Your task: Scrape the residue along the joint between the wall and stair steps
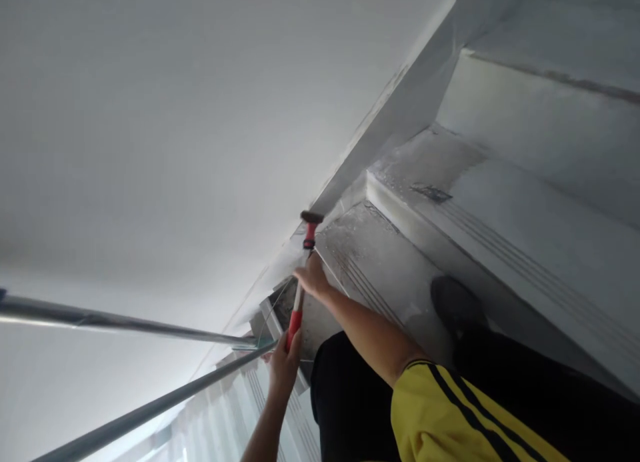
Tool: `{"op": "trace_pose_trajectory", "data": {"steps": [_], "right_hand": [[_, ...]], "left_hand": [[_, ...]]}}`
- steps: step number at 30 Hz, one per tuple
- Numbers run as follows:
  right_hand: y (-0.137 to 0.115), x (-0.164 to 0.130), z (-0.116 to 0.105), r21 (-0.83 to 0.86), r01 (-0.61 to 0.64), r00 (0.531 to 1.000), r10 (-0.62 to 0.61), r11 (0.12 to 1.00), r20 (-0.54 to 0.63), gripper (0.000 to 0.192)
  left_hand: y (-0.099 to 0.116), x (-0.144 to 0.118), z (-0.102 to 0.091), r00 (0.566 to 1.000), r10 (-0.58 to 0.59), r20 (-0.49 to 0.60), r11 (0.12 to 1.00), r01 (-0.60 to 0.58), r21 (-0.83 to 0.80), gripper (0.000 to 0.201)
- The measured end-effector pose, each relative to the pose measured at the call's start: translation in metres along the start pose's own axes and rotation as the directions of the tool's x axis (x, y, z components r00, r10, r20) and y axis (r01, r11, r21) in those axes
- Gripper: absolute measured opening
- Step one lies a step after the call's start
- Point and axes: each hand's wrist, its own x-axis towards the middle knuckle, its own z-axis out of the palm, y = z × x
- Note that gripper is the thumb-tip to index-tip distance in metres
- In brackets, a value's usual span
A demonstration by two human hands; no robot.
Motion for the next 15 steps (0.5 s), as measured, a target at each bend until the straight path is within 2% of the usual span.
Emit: {"op": "trace_pose_trajectory", "data": {"steps": [2,4,6,9,11,12,15], "right_hand": [[0.013,-0.015,0.025,-0.105,-0.021,0.993,0.033,0.994,0.113,0.032],[0.021,-0.021,0.039,-0.139,-0.019,0.981,0.045,0.99,0.191,0.032],[0.024,-0.015,0.038,-0.075,-0.045,0.982,0.058,0.996,0.18,0.03],[0.024,0.004,0.019,0.077,-0.085,0.996,0.083,0.993,0.023,0.026],[0.025,0.009,0.013,0.089,-0.083,0.996,0.086,0.993,-0.032,0.026],[0.027,0.007,0.014,0.054,-0.092,0.996,0.093,0.994,-0.006,0.028],[0.033,-0.005,0.028,-0.096,-0.084,0.98,0.099,0.992,0.172,0.033]], "left_hand": [[-0.031,-0.01,0.0,0.993,-0.115,-0.04,0.993,0.114,-0.015,0.062],[-0.047,-0.013,-0.003,0.982,-0.182,-0.039,0.983,0.182,-0.004,0.063],[-0.041,-0.007,-0.005,0.984,-0.175,-0.032,0.984,0.176,0.028,0.062],[-0.015,0.007,-0.001,1.0,-0.011,-0.006,0.997,0.011,0.077,0.056],[-0.008,0.008,0.004,0.999,0.052,0.004,0.996,-0.052,0.068,0.056],[-0.01,0.004,0.006,1.0,0.026,-0.005,0.998,-0.026,0.052,0.057],[-0.026,-0.01,0.01,0.983,-0.179,-0.043,0.984,0.179,-0.002,0.063]]}}
